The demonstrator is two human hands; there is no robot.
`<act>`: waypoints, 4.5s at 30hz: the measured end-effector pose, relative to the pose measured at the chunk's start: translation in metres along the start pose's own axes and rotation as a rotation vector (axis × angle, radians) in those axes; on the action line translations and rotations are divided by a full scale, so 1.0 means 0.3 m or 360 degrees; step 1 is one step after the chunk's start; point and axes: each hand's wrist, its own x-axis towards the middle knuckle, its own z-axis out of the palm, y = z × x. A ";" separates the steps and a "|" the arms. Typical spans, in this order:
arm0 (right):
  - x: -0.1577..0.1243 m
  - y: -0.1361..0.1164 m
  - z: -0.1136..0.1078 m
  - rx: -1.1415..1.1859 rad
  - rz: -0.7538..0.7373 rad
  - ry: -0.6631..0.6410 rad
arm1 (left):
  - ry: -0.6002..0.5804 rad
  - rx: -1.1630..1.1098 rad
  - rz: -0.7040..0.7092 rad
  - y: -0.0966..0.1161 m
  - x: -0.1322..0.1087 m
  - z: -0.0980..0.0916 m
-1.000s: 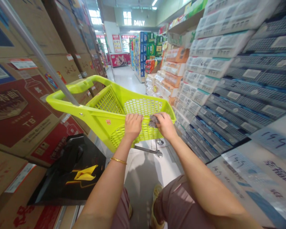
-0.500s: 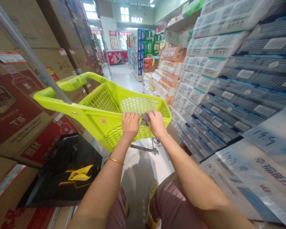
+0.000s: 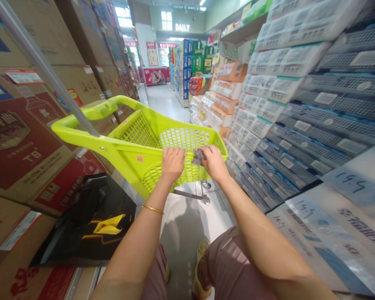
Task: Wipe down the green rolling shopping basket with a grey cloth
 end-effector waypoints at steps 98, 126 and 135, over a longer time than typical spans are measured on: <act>-0.060 0.146 -0.024 0.0142 0.0018 0.0215 | 0.0148 -0.0174 0.0301 0.064 -0.049 0.097; -0.055 0.074 0.013 0.0094 -0.0035 0.0218 | 0.0073 -0.0045 -0.0275 0.190 -0.175 0.198; -0.118 0.077 0.102 0.0028 -0.0069 0.0510 | 0.0264 -0.0223 -0.0335 0.170 -0.171 0.266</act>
